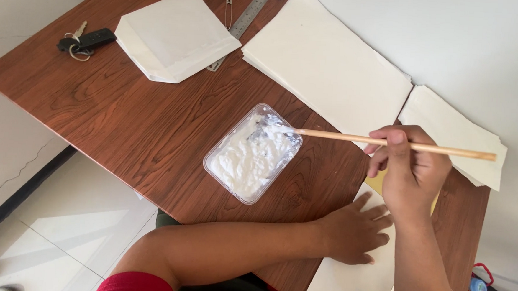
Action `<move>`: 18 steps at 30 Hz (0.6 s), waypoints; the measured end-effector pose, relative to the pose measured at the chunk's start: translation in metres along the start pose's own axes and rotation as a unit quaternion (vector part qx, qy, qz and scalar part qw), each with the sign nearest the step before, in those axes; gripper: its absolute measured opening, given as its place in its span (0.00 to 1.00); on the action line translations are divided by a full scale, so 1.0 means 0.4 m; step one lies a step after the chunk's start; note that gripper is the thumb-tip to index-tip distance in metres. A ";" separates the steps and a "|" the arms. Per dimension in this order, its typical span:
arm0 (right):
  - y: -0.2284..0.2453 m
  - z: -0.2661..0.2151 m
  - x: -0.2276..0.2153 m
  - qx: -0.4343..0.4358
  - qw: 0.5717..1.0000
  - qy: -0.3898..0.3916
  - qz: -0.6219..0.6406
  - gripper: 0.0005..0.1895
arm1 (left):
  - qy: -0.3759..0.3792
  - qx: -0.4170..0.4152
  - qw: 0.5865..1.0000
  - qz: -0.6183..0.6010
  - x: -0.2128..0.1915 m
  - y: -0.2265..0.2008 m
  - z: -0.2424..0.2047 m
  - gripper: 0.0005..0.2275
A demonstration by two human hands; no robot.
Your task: Manually folding and gluing paper to construct a paper bag.
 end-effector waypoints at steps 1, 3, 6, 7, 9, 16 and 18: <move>-0.005 0.002 0.004 0.001 1.000 -0.003 0.000 0.22 | 0.002 0.003 1.000 0.001 0.004 0.003 -0.001 0.22; -0.034 0.002 0.006 0.104 0.993 -0.040 0.045 0.20 | 0.011 -0.002 1.000 -0.016 0.012 0.012 -0.001 0.28; -0.093 -0.008 0.001 0.180 0.971 -0.068 0.143 0.11 | 0.040 -0.003 0.999 -0.006 0.016 0.013 -0.002 0.31; -0.111 -0.015 -0.014 0.180 0.970 -0.071 0.144 0.11 | 0.042 0.000 0.999 -0.005 0.007 0.020 -0.001 0.31; -0.144 -0.047 -0.050 0.148 0.957 -0.084 0.235 0.08 | 0.095 -0.014 0.994 -0.046 0.008 0.023 0.002 0.34; -0.220 -0.243 -0.325 0.161 0.914 -0.226 0.295 0.08 | 0.067 0.003 0.997 -0.032 0.018 0.022 -0.021 0.34; -0.215 -0.307 -0.393 0.216 0.913 -0.266 0.220 0.17 | 0.006 -0.006 1.000 0.024 -0.001 0.027 -0.034 0.34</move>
Point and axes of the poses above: each hand's wrist, its own z-axis towards the middle knuckle, its own x-axis out of the palm, y = z × x, the point moved 4 cm from there along z, towards the middle knuckle, and after that the axes turned 6 degrees about y, right-handed, at the moved point
